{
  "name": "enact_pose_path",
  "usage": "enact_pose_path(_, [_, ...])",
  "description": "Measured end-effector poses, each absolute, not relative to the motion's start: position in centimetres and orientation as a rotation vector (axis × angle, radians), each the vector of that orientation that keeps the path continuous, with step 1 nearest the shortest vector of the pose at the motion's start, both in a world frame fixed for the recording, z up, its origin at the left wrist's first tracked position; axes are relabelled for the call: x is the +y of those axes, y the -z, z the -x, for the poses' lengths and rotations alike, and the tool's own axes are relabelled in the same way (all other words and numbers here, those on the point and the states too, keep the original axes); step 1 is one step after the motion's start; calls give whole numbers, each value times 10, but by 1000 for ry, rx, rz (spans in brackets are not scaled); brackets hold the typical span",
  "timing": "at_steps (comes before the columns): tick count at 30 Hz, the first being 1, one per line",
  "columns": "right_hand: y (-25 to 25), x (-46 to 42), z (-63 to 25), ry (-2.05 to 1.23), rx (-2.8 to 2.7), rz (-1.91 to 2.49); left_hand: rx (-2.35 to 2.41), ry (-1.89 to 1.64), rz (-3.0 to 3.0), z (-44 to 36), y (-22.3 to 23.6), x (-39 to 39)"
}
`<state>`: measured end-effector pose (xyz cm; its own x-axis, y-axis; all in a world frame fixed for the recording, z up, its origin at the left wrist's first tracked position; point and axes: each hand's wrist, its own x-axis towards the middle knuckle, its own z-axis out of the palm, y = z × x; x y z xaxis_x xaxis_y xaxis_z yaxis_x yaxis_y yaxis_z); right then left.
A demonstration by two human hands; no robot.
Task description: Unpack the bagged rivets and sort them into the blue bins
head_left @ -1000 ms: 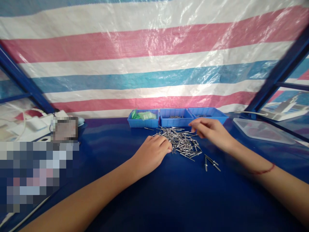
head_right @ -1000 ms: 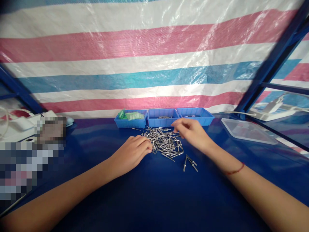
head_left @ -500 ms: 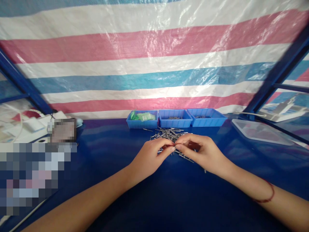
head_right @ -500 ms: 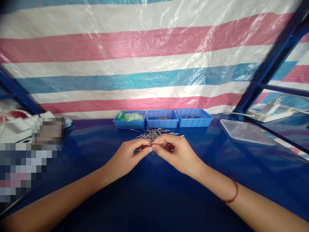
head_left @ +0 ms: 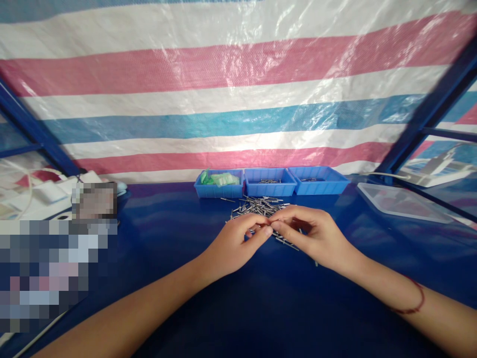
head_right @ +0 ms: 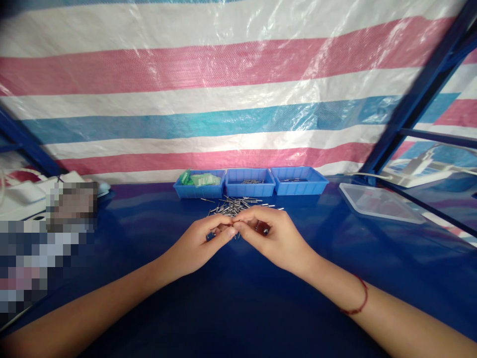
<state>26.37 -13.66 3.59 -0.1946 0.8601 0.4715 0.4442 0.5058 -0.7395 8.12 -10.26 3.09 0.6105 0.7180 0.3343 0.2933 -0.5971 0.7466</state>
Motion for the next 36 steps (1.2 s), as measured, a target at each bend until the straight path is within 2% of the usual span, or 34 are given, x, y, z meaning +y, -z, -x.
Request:
enact_pose_path(6, [-37, -138, -267, -302, -1972, 1104, 869, -1091, -2164, -81, -29, -104])
enact_pose_path(10, [-36, -133, -266, -373, -1990, 1122, 882, -1105, -2224, -78, -29, -103])
enact_pose_path(13, [-33, -117, -281, -438, -1688, 1258, 936, -1008, -2275, -77, -29, -102])
enact_pose_path(18, [-27, -77, -338, -313, -1113, 1519, 984, -815, -2555, -77, -27, -99])
enact_pose_path(21, [-24, -64, -364, -287, -1054, 1583, 1024, -716, -2739, -75, -25, -97])
enact_pose_path(28, [-24, -71, -345, -356, -1192, 1529, 949, -564, -2942, -70, -23, -90])
enact_pose_path(36, [-24, -109, -285, -349, -1805, 1305, 853, -578, -3042, -76, -16, -81])
